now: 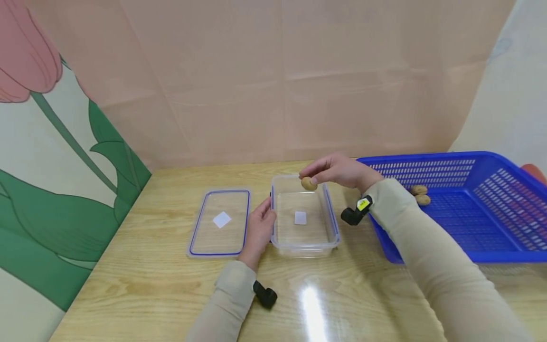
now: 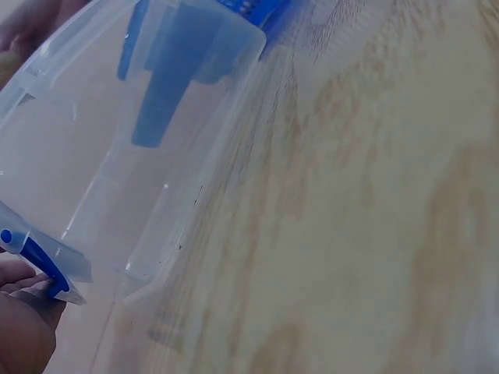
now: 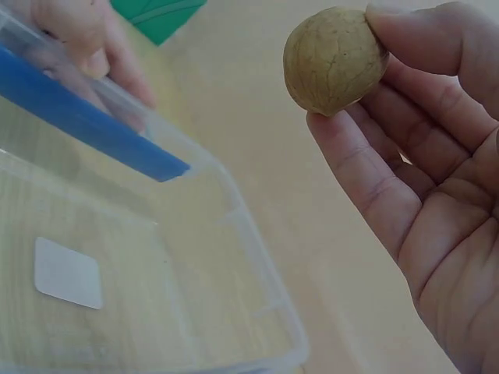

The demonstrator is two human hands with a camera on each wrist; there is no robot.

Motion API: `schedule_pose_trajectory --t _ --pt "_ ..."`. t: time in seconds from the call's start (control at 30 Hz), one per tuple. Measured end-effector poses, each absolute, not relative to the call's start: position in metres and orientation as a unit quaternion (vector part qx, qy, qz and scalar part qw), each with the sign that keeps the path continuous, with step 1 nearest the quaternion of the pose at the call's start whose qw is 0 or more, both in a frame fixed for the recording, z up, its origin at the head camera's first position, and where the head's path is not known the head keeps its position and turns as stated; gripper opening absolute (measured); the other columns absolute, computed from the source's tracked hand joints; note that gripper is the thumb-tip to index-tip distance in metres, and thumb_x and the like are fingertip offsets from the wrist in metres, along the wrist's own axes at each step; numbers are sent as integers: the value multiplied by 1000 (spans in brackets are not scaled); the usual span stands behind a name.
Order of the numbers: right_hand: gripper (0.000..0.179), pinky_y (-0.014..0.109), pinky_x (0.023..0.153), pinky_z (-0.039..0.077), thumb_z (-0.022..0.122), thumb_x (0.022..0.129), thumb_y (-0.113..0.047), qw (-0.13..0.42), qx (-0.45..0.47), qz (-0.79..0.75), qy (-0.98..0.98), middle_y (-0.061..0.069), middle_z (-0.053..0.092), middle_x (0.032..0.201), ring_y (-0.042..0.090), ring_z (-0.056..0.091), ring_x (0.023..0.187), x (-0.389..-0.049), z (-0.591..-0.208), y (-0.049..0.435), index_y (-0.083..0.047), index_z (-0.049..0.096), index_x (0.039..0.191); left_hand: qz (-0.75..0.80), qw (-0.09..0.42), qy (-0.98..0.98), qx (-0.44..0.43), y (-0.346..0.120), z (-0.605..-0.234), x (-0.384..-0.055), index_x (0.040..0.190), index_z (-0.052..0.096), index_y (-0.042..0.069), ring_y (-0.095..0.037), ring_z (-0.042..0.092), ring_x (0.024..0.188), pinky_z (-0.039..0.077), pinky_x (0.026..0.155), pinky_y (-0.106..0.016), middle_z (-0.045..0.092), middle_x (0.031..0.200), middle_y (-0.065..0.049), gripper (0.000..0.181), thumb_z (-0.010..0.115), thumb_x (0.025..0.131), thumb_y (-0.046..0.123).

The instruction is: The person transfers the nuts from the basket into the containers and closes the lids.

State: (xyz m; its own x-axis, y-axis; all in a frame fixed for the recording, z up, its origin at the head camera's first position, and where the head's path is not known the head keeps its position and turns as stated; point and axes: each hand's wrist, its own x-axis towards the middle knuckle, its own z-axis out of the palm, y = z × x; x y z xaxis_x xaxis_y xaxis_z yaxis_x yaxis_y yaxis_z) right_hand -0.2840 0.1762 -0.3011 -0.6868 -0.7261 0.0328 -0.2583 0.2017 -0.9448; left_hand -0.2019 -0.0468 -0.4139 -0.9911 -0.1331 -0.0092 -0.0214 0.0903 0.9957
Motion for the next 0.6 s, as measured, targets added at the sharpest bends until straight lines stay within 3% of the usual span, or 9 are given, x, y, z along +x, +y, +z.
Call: schedule_pose_trajectory --t 0.13,0.3,0.6 --pt "39 24 90 50 63 82 -3 236 -339 -515 752 0 68 107 10 61 100 -284 -306 167 12 56 117 -673 39 -736 54 -46 -414 -202 134 49 12 -19 50 122 46 99 -29 51 135 -7 45 49 89 8" --pt "38 28 88 52 66 81 -6 254 -353 -470 768 9 68 107 11 62 95 -285 -314 155 8 60 116 -684 40 -726 47 -46 -415 -203 134 49 9 -19 51 121 46 98 -27 51 134 -9 45 48 88 6" --pt "37 33 90 52 69 78 -7 318 -343 -429 773 11 67 110 14 62 96 -283 -328 126 2 63 114 -676 49 -734 37 -47 -415 -203 133 50 8 -21 52 120 46 99 -28 53 132 -10 45 49 87 7"
